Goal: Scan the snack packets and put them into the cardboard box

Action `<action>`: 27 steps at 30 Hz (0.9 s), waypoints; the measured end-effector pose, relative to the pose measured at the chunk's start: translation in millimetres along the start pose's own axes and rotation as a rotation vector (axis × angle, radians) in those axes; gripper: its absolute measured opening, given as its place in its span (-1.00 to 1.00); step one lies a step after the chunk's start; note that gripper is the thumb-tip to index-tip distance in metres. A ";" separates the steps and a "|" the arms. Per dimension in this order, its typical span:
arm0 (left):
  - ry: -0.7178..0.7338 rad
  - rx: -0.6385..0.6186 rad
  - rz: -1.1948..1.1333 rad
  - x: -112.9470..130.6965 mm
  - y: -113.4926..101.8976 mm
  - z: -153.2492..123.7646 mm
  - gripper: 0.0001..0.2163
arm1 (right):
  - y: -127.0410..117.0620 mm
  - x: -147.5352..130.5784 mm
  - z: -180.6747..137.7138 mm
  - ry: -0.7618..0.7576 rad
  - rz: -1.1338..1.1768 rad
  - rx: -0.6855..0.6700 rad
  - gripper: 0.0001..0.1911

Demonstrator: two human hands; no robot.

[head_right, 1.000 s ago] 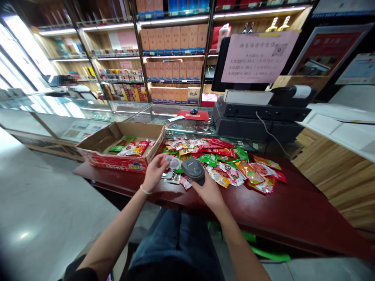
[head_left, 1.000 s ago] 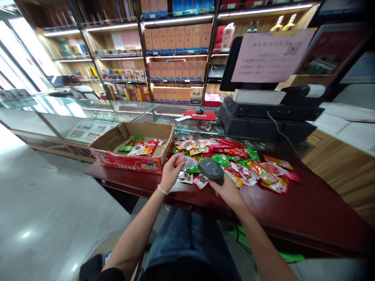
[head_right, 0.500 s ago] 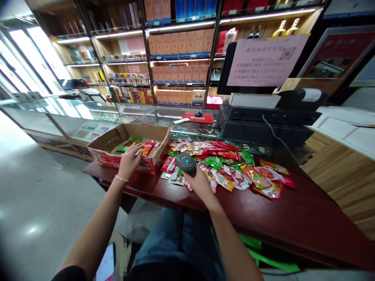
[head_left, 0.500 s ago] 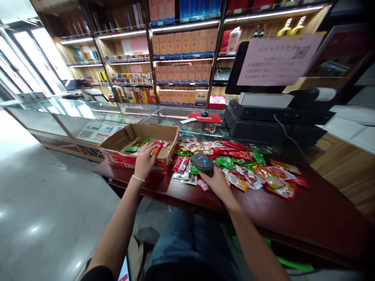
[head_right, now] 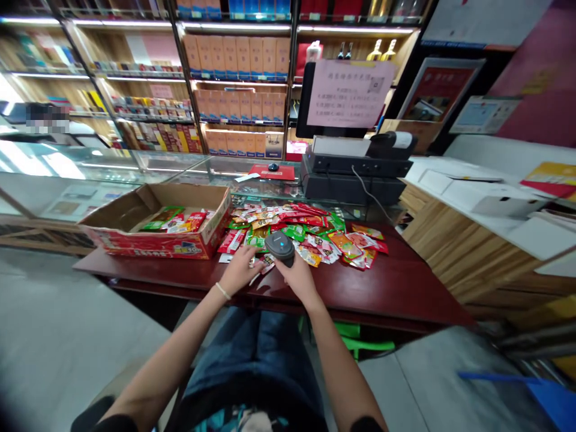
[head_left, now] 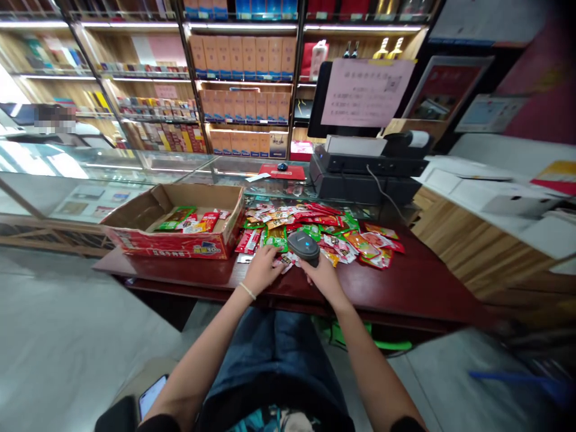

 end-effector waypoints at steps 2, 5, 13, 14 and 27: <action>-0.025 -0.043 0.024 1.3 19.6 -3.1 -0.54 | -5.4 8.9 -6.9 0.015 0.024 0.012 -0.70; -0.065 -0.064 0.085 -0.1 35.5 -7.7 -0.47 | -10.6 19.5 -13.8 0.036 0.042 0.044 -0.69; -0.211 0.036 -0.183 -12.5 32.6 -14.7 -0.75 | -12.0 20.2 -27.9 0.034 -0.017 0.129 -0.69; -0.276 0.099 -0.294 -16.5 29.4 -14.9 -0.76 | -11.2 17.9 -30.0 0.030 -0.026 0.132 -0.69; -0.491 0.163 -1.387 -35.0 -13.2 38.9 -0.56 | 5.3 -28.3 -20.3 -0.133 -0.094 0.145 -0.59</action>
Point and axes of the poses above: each hand's wrist, its own z-axis towards the middle knuckle, its own y-axis out of the palm, x = y × z, the point moved 3 cm from there along z, towards the middle knuckle, and after that the axes turned 7 degrees about -z, right-handed, at the moved point
